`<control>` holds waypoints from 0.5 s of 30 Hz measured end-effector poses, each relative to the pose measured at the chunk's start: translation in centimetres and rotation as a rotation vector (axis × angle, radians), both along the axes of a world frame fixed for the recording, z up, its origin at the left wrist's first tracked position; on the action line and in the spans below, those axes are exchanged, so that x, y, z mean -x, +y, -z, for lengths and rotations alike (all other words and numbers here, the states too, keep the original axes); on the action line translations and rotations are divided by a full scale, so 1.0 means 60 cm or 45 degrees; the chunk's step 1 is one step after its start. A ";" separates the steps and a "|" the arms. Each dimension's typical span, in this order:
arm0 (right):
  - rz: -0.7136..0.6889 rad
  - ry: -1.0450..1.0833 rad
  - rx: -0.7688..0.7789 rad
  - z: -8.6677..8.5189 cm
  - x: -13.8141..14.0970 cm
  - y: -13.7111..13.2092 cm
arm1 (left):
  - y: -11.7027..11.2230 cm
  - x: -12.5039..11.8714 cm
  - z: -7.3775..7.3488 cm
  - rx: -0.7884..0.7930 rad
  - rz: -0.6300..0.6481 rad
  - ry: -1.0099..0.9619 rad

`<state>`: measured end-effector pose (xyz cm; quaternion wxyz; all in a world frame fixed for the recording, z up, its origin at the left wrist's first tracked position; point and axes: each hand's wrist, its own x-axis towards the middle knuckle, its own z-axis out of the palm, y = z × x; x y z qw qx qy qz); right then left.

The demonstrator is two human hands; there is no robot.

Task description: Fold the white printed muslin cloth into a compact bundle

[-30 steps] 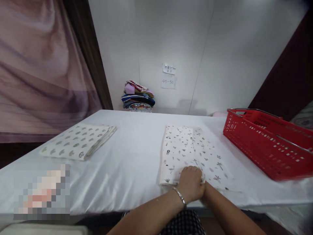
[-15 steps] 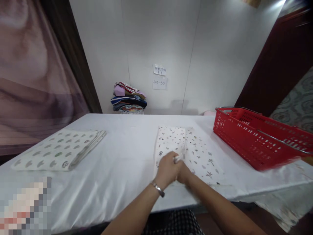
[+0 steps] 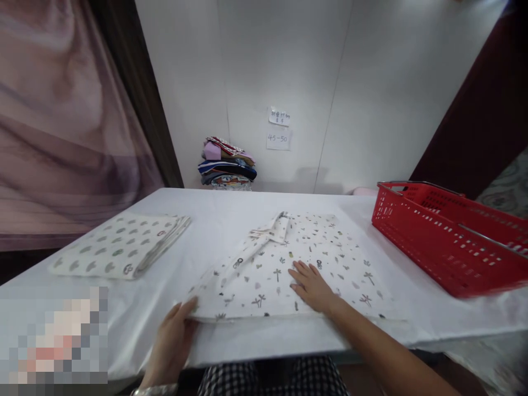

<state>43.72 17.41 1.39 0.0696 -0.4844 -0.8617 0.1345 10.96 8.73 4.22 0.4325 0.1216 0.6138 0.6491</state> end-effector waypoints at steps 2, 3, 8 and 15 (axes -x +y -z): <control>-0.001 0.021 0.014 0.000 0.000 0.001 | -0.009 0.007 0.012 0.062 0.050 -0.083; 0.002 0.033 0.025 -0.001 0.000 0.001 | -0.011 0.011 0.015 0.083 0.068 -0.075; 0.015 0.138 0.141 -0.015 -0.006 -0.004 | -0.011 0.025 0.014 0.206 0.141 0.040; 0.127 0.327 0.158 -0.028 -0.073 -0.021 | 0.020 0.002 -0.033 0.025 0.236 -0.061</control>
